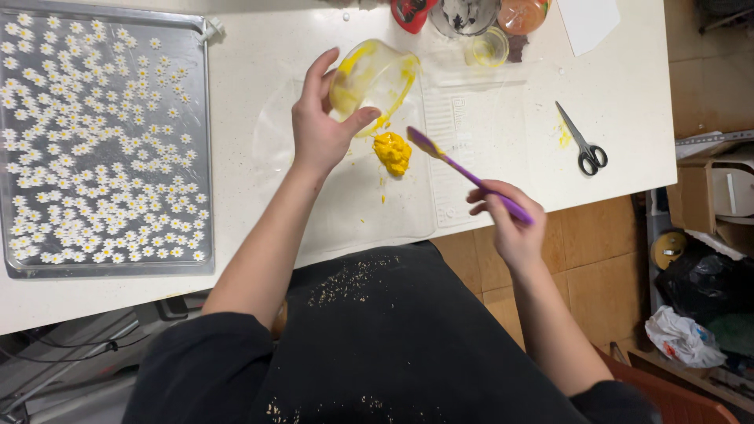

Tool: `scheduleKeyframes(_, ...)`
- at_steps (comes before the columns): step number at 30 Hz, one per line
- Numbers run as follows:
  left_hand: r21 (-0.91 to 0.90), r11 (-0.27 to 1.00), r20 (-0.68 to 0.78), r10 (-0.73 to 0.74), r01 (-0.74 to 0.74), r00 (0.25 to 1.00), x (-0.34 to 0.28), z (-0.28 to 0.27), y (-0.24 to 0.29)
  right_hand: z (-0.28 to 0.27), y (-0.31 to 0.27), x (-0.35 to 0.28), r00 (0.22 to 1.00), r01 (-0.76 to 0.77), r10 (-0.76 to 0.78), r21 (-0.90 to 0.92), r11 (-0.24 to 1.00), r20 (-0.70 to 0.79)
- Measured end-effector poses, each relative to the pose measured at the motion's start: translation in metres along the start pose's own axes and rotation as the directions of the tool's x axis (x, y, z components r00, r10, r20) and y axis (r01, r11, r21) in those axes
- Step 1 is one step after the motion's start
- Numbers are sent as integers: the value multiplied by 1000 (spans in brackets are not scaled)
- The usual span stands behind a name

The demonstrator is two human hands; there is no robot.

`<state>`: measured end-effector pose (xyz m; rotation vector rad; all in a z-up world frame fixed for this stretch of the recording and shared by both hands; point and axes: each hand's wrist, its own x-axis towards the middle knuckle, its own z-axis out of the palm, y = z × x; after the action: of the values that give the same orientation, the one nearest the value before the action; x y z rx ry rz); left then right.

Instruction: The person uses a purple spatula to scrape and mix yellow paint inside a clear plastic container. The person repeatedly scrapes the sides and bottom of the container to gather the paint into a single mass.

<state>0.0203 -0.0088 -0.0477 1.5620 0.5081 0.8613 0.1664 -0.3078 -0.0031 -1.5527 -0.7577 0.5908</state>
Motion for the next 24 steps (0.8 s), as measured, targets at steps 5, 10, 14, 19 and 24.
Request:
scheduleKeyframes(5, -302, 948, 44, -89, 98, 995, -16, 1, 4, 1, -15, -10, 995, 81, -72, 160, 984, -62)
scheduleKeyframes(10, -248, 955, 55, -152, 161, 987, -28, 11, 19, 7, 8, 5, 991, 136, -133, -89, 987, 33)
scheduleKeyframes(14, -229, 968, -104, -130, 103, 986, -30, 23, 19, 18, 31, 0, 993, 117, -117, 16, 993, 23)
scheduleKeyframes(19, -280, 954, -231, -171, 103, 958, -41, 43, 6, 43, 46, -22, 981, -150, 177, 274, 950, -75)
scheduleKeyframes(24, -324, 935, -167, -210, 148, 963, -48, 52, -1, 38, 40, -11, 795, -388, 601, 698, 601, -76)
